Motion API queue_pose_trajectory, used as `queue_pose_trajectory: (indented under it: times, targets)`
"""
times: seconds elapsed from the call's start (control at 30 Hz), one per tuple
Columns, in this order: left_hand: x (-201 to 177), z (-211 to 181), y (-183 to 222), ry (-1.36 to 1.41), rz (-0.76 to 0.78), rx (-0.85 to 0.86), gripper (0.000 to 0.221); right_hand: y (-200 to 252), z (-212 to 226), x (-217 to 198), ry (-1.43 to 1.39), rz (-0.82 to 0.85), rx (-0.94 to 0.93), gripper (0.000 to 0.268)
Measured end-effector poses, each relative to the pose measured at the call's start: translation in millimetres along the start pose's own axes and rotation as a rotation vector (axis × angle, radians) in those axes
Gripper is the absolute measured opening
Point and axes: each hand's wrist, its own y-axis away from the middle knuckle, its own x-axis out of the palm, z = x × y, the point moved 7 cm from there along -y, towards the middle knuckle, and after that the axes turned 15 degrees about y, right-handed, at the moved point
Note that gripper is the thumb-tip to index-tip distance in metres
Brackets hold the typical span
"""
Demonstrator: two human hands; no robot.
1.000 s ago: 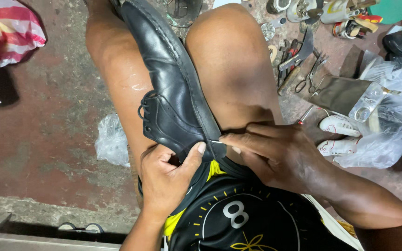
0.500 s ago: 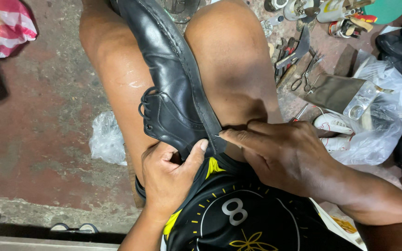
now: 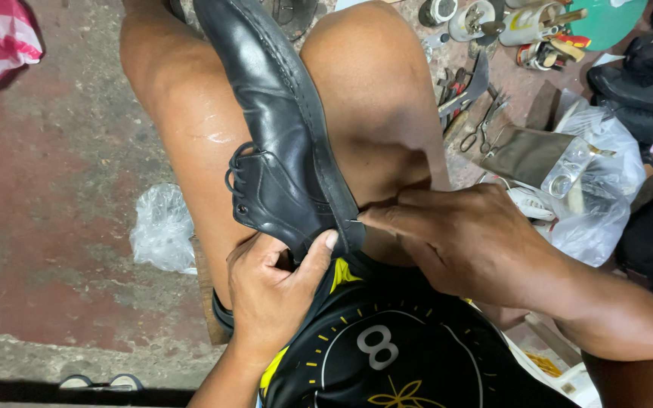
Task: The person stitches the sole of a black leather shoe using a hand needle and thread, pulling the thread tight through the leather at the side of the shoe.
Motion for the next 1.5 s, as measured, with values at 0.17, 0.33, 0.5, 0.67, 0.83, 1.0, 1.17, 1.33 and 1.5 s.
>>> queue_pose_trajectory:
  times: [0.17, 0.33, 0.5, 0.67, 0.83, 1.0, 1.17, 1.33, 1.5]
  targets:
    - [-2, 0, 0, 0.057, 0.025, 0.024, 0.015, 3, -8, 7, -0.06, 0.037, 0.065, 0.041]
    - [-3, 5, 0, -0.006, 0.014, -0.044, 0.016, 3, -5, 5, -0.106, -0.01, 0.05, 0.04]
    - [0, -2, -1, 0.018, 0.022, 0.03, 0.017, 3, -2, 5, -0.065, -0.001, 0.075, 0.036]
    - [1, -1, 1, 0.003, 0.003, 0.019, 0.015, 4, 7, 1, 0.052, 0.033, 0.082, 0.039]
    - [4, -7, 3, -0.07, 0.001, 0.092, 0.015, 3, 26, -5, 0.161, 0.021, 0.045, 0.038]
    - [6, -8, 5, -0.097, -0.015, 0.144, 0.015, -7, 36, -1, 0.3, 0.035, -0.042, 0.041]
    - [3, 0, 3, -0.06, -0.029, 0.058, 0.015, -18, 28, 0, 0.194, -0.001, -0.077, 0.015]
    - [0, 0, 1, -0.039, -0.045, 0.037, 0.013, -25, 24, 12, 0.162, -0.04, -0.082, 0.014]
    - [1, 3, 1, -0.073, -0.036, 0.02, 0.015, -29, 24, 23, 0.157, -0.086, -0.067, 0.015]
